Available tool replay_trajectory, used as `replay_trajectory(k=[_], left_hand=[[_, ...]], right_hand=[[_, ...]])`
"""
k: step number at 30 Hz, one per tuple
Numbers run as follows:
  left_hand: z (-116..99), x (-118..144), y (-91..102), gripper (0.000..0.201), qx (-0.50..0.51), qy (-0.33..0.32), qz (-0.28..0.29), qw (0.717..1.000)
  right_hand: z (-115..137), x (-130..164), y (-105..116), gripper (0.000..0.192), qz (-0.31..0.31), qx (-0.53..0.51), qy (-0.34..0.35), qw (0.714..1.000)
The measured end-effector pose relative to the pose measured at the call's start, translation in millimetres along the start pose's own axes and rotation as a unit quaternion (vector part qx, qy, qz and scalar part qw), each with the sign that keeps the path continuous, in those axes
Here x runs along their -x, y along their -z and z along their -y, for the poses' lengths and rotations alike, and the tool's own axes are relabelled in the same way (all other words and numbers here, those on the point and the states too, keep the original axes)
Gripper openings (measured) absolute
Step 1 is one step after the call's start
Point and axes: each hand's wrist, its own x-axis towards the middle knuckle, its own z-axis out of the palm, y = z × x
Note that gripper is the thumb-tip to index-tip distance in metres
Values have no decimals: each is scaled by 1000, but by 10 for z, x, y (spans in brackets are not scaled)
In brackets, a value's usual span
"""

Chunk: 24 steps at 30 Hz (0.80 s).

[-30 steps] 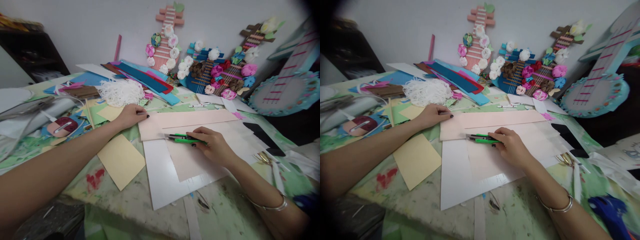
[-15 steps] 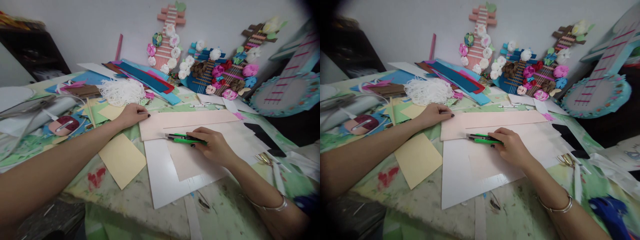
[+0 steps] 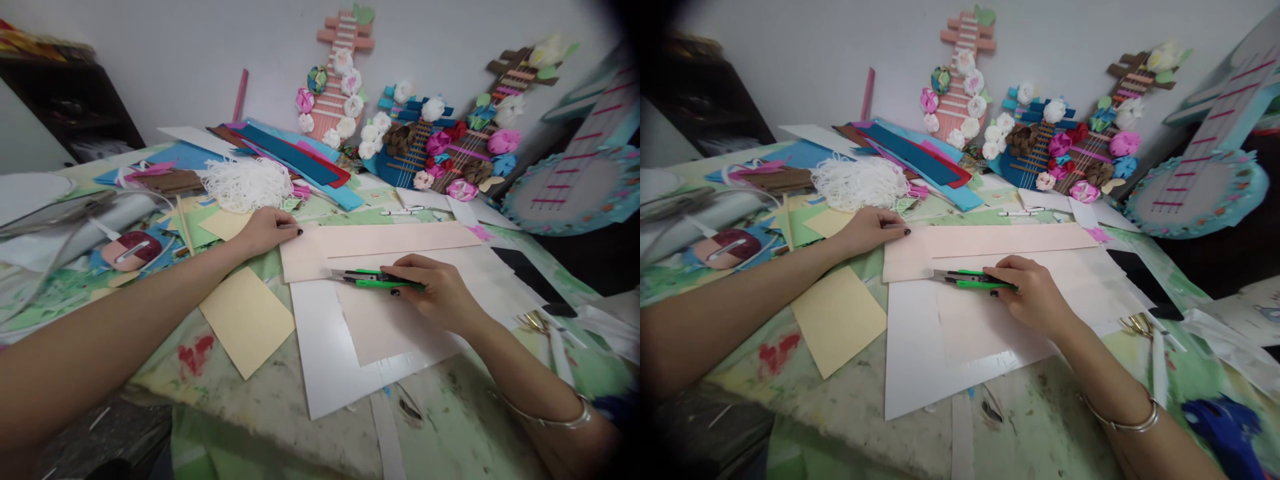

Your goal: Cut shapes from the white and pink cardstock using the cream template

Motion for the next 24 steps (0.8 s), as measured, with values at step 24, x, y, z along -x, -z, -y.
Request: replay_trajectory(k=[24], left_hand=[[-44,15,3,37,13,-5,11,1000]], right_hand=[[92,-25,-28,34,-5,1,-4,1000]])
